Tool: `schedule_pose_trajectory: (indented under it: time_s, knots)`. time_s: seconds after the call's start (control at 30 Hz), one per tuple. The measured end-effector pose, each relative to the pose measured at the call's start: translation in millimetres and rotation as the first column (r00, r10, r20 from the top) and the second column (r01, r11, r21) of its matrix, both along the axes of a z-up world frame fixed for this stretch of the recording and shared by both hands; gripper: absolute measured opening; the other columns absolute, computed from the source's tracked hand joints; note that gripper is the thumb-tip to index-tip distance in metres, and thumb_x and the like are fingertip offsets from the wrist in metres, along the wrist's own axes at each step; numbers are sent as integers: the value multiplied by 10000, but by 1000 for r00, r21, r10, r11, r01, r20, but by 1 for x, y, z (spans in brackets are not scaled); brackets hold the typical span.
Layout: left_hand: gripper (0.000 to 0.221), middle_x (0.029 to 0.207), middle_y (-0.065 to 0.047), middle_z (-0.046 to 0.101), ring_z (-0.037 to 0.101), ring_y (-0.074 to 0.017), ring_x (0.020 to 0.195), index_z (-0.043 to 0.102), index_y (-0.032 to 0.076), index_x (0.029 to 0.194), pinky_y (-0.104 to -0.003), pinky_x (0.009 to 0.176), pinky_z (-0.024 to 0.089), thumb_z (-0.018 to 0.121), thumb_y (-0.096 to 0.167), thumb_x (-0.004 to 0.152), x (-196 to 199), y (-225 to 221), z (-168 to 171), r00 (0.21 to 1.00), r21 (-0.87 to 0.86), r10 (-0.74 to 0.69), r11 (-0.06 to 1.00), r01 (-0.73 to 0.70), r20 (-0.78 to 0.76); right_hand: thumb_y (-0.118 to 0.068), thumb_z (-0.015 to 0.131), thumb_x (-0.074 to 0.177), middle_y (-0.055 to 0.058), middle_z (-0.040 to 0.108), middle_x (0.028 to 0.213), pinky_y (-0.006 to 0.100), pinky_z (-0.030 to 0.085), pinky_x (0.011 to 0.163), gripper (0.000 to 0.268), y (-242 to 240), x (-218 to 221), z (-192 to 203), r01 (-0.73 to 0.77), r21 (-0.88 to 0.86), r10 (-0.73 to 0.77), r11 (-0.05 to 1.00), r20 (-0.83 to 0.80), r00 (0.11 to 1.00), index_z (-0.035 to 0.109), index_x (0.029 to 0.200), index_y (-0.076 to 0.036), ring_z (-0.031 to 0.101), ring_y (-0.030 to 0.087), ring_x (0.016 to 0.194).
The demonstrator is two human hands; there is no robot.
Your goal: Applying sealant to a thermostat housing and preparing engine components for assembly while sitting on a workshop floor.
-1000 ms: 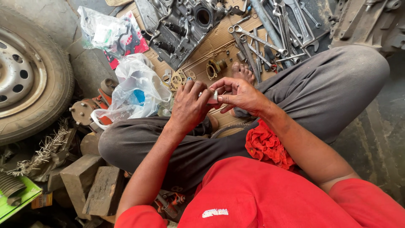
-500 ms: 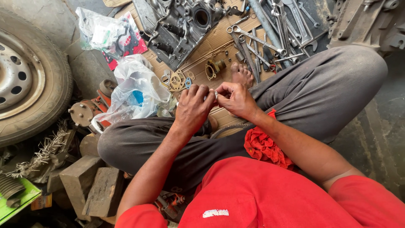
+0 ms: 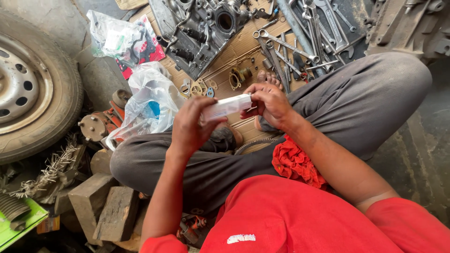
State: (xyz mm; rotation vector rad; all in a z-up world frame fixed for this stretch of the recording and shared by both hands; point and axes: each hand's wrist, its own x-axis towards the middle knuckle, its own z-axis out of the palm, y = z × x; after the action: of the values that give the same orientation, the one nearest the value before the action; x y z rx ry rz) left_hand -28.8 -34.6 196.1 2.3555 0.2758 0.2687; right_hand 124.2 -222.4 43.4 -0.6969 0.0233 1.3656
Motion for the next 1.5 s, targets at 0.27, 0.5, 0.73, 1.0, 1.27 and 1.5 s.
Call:
schedule_pose_trajectory:
  time_s: [0.27,0.5,0.73,1.0,1.27,1.5]
  knots:
    - [373,992,-61,656,664,-255,933,645,107,1094,-403,784,534,844,281,832,16,-30,29,976,476,-151,854,210,-160,-439,361,1047,105,704,990,411,634,689,465,27,-16,-6,-169,-305,103,937,-221,970,641,1154,-83,734,213,798]
    - [438,845,-100,637,631,-271,761,691,55,1103,-419,674,504,922,319,840,-23,60,64,963,462,243,871,-166,-113,-318,606,1127,-18,618,785,245,397,441,228,0,-25,-67,-118,-203,115,972,-24,993,632,1100,-93,558,100,583]
    - [429,948,-100,699,693,-199,801,663,33,1153,-349,709,552,890,293,898,-53,88,42,950,177,276,952,-249,-146,-241,614,988,-5,700,941,262,598,617,216,28,-23,-15,-125,-348,195,929,172,966,640,1144,-94,718,113,780]
    - [577,921,-147,738,722,-254,840,610,0,1195,-399,743,546,881,449,953,-127,184,28,692,407,721,644,-648,-40,-186,637,1022,42,727,973,266,555,700,215,16,-40,-41,-162,-357,358,920,596,719,676,1174,-40,684,121,811]
    - [767,1067,-106,714,634,-203,937,681,-18,1191,-375,865,522,462,708,1073,-224,159,-27,741,-117,657,732,-671,-136,-356,686,978,124,722,1146,371,559,902,406,50,-67,48,-252,-219,294,942,903,314,652,1271,-76,704,238,1049]
    - [753,924,-111,560,591,-180,867,593,4,1114,-358,828,512,456,735,999,-202,64,22,831,134,518,855,-501,-201,-564,776,824,297,314,1561,513,295,1161,1077,114,-126,99,-338,-26,89,941,981,172,268,1577,13,312,470,1450]
